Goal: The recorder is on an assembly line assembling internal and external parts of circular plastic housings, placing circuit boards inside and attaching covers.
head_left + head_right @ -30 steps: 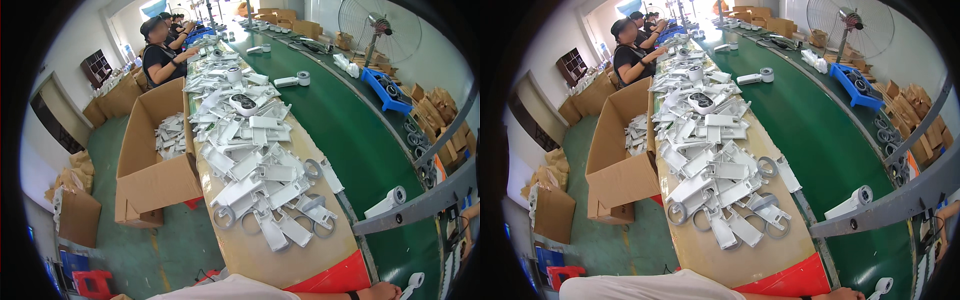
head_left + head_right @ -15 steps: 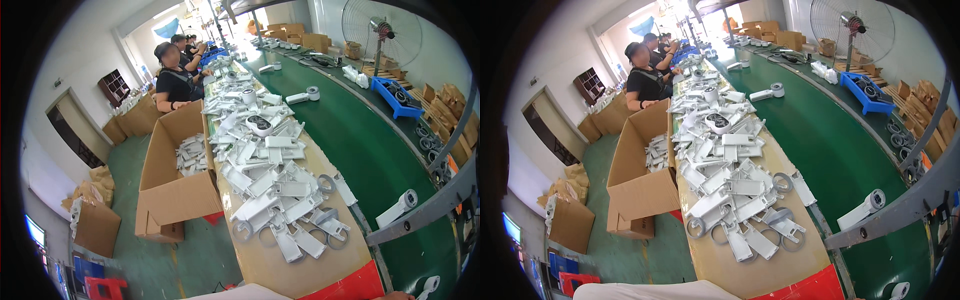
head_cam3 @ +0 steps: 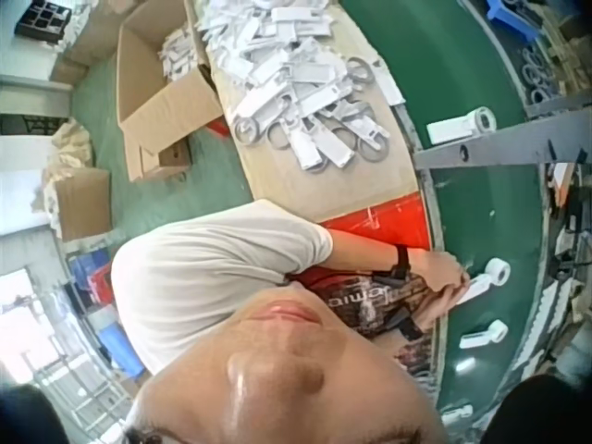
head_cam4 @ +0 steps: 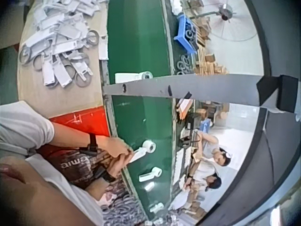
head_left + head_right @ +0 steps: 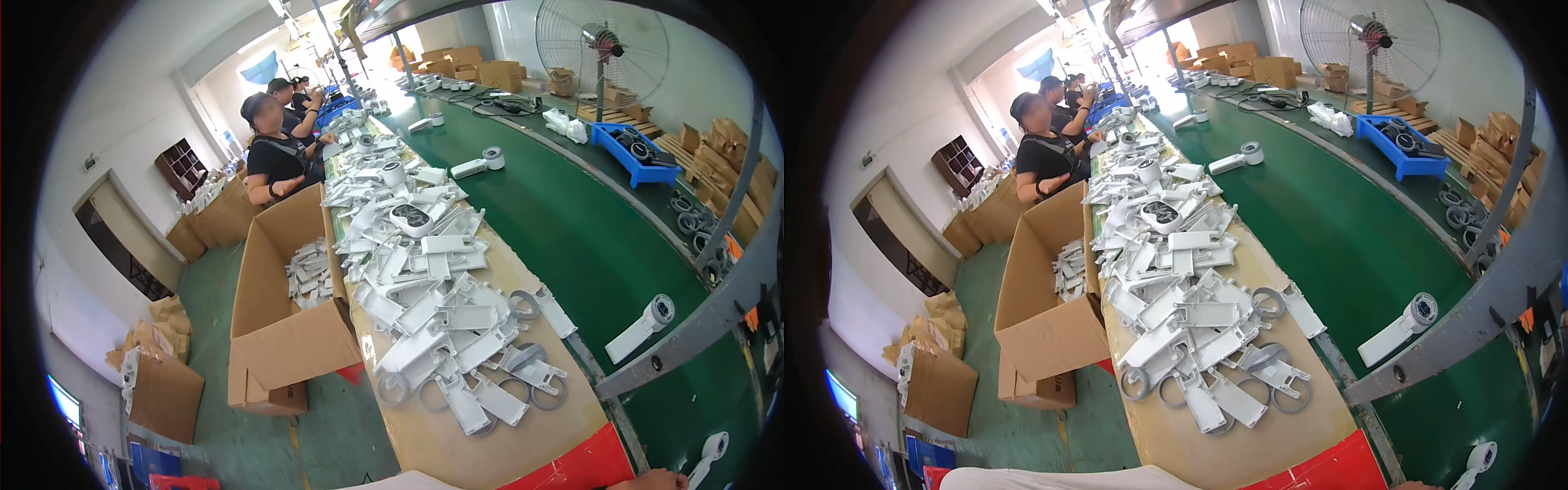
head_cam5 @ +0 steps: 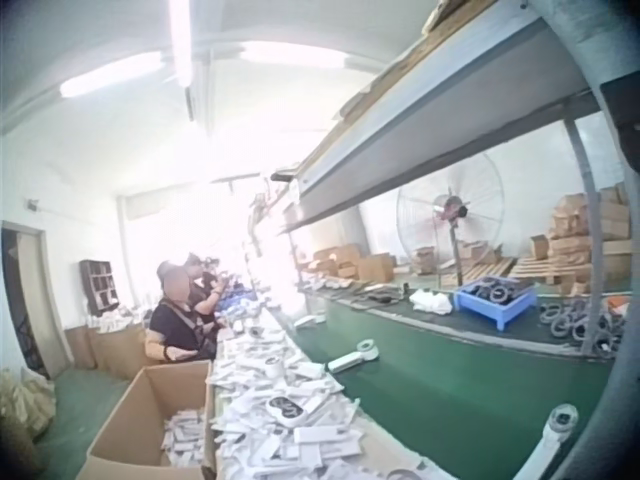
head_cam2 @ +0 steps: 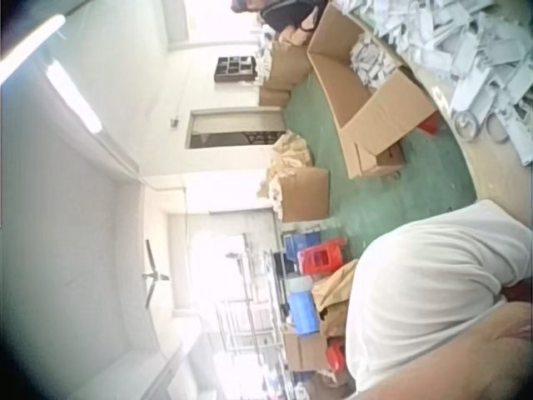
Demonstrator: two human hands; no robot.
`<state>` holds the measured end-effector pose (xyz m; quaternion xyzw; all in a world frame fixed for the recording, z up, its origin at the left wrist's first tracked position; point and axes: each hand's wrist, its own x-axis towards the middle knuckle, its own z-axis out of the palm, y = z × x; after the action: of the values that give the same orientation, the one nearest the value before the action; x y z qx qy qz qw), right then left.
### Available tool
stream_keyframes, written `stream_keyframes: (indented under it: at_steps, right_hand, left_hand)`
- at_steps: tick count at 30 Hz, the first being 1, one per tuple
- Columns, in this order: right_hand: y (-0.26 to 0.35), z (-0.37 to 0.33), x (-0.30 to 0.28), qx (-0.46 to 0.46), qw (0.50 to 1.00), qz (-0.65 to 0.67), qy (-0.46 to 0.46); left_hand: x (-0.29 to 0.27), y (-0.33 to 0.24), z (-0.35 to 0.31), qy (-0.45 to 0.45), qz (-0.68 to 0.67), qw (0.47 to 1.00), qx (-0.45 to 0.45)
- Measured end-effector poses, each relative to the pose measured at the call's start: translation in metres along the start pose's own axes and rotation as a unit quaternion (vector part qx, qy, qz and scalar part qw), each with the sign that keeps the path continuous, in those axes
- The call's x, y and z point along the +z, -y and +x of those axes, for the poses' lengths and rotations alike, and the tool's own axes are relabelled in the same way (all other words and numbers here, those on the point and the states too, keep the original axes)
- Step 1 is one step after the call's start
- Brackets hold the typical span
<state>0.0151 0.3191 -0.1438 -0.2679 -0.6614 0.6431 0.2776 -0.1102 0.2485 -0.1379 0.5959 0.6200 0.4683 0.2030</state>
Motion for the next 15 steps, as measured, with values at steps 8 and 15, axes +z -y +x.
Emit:
stream_keyframes:
  at_steps: [8, 15]
  right_hand:
    - [-0.004, 0.002, -0.005, 0.03, 0.999, -0.001, -0.015]
    - [-0.006, 0.001, -0.005, 0.014, 0.999, 0.042, -0.019]
  left_hand:
    - [0.007, 0.001, -0.003, -0.04, -0.011, 0.999, 0.03]
    - [0.005, -0.006, -0.004, -0.065, 0.002, 0.997, 0.031]
